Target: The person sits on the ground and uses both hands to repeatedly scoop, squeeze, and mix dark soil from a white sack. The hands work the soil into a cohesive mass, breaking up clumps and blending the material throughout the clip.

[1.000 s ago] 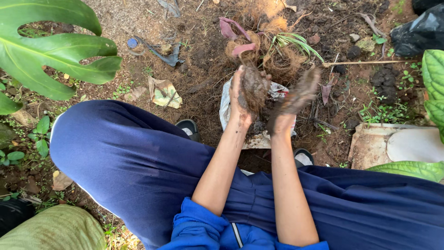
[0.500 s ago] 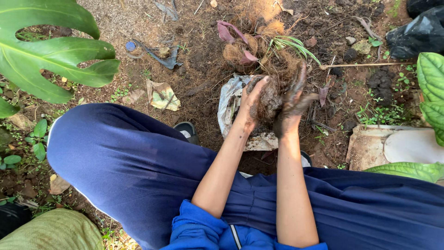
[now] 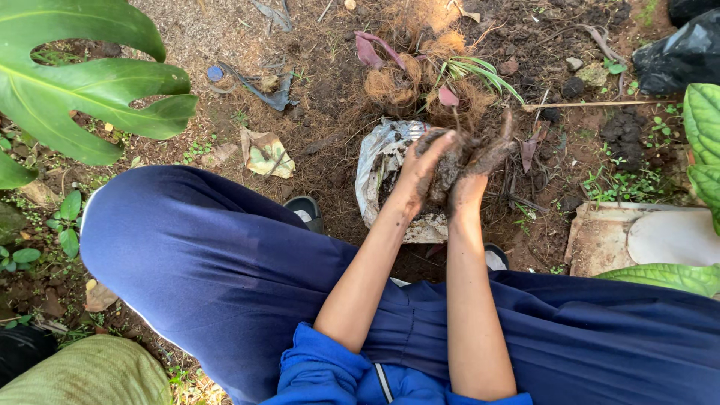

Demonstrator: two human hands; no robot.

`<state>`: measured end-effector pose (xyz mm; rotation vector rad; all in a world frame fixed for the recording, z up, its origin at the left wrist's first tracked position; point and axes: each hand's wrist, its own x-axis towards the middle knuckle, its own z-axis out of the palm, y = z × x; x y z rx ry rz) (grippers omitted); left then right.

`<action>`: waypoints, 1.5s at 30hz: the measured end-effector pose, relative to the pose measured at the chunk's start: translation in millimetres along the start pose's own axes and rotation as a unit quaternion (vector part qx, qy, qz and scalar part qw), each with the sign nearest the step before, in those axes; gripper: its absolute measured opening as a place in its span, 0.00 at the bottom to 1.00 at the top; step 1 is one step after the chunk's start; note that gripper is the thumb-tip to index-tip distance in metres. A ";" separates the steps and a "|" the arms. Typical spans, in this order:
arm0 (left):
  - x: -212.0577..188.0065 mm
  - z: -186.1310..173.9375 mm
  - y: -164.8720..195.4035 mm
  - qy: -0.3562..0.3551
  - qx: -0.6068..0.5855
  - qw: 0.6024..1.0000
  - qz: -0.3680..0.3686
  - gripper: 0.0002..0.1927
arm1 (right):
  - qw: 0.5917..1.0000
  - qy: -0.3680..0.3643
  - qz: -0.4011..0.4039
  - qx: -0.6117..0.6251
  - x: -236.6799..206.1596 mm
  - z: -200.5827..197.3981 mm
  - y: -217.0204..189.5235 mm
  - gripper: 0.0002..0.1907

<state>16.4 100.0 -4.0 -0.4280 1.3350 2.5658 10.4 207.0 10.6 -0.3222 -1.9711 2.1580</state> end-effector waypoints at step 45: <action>5.5 10.8 -18.1 0.143 0.002 0.982 0.126 0.19 | 0.991 0.011 0.065 0.118 -2.2 2.9 12.8 0.57</action>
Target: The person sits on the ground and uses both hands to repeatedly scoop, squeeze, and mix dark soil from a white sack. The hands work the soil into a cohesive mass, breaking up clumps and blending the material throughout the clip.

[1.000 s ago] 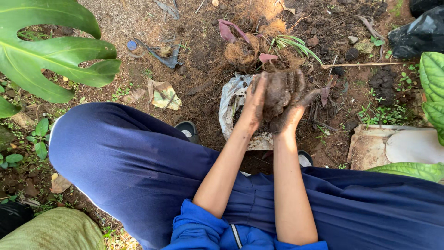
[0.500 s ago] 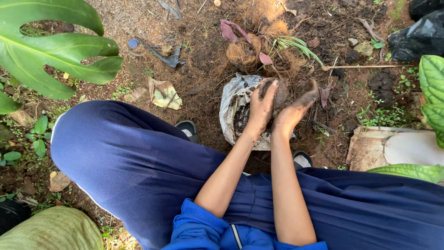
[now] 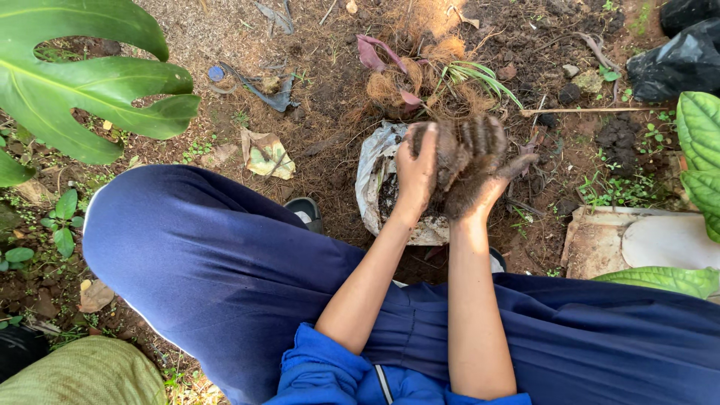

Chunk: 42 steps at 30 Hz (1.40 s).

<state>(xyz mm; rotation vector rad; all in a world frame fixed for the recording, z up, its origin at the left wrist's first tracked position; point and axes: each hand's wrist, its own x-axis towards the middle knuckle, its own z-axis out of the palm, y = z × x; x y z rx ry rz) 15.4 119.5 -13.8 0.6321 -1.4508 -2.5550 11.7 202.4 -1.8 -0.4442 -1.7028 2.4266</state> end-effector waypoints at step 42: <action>36.3 -24.2 2.8 0.101 -0.220 0.960 -0.137 0.47 | 0.716 -0.035 0.140 -0.683 1.4 -56.7 96.7 0.29</action>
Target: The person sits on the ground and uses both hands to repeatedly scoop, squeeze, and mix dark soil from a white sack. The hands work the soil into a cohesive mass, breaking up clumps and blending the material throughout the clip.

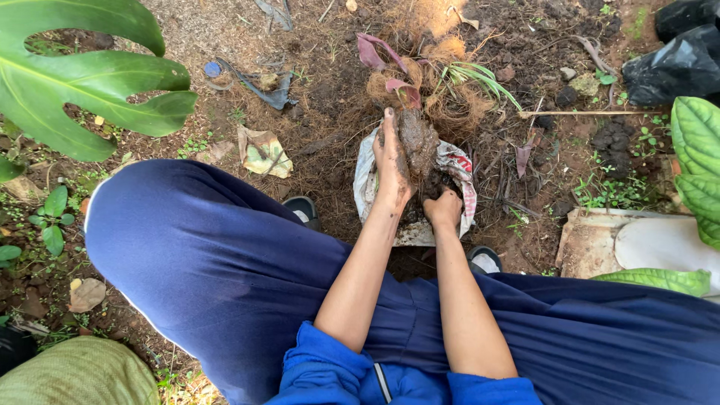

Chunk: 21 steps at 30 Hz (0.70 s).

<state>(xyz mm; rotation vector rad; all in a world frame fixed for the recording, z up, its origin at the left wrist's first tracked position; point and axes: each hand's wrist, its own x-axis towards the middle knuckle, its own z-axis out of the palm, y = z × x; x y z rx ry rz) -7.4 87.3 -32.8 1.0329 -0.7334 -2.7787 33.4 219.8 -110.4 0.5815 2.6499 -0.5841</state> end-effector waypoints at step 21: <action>0.4 -4.2 6.2 -0.009 -0.039 0.999 0.013 0.36 | 0.983 -0.173 -0.037 0.044 -0.8 -1.9 -9.7 0.48</action>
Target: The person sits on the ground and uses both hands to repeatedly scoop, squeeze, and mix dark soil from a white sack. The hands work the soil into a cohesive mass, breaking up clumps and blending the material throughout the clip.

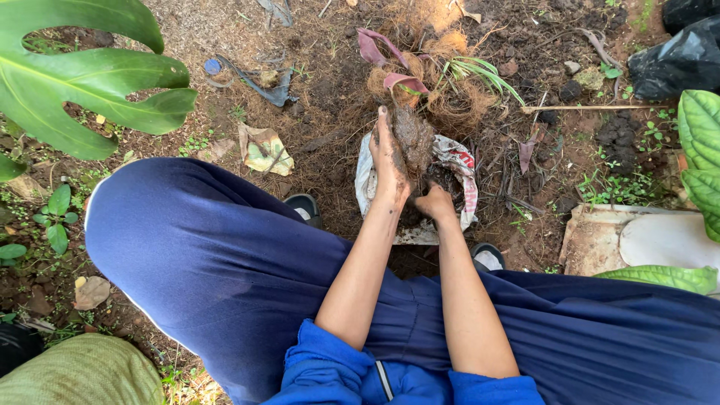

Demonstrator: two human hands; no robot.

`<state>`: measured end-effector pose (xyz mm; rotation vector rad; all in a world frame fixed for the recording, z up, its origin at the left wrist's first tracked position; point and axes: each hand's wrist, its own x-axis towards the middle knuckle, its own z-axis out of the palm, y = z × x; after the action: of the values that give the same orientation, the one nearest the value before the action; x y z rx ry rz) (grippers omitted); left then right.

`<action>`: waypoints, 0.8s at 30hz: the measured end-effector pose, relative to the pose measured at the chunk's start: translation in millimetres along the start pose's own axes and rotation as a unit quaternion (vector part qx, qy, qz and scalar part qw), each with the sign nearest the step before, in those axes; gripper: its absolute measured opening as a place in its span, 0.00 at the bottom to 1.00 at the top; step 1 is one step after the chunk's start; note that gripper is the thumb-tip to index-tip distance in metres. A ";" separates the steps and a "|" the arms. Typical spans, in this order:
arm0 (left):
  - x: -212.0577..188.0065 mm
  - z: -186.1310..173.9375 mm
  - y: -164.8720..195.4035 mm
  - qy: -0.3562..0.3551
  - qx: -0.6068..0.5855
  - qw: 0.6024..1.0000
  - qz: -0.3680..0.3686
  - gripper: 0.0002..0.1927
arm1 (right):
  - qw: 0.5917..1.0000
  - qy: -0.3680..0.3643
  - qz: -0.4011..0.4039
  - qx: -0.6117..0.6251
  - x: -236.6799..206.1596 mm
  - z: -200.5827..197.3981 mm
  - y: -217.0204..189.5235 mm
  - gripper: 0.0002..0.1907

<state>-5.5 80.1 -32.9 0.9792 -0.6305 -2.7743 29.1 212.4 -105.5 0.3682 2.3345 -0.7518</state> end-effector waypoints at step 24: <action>1.8 -2.2 1.4 0.021 -0.012 1.000 -0.008 0.31 | 0.971 0.188 -0.126 0.078 -6.3 13.7 -10.6 0.31</action>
<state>-5.6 77.6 -34.9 1.0396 -0.5848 -2.7613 36.1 195.3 -105.5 0.3055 2.7204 -1.0693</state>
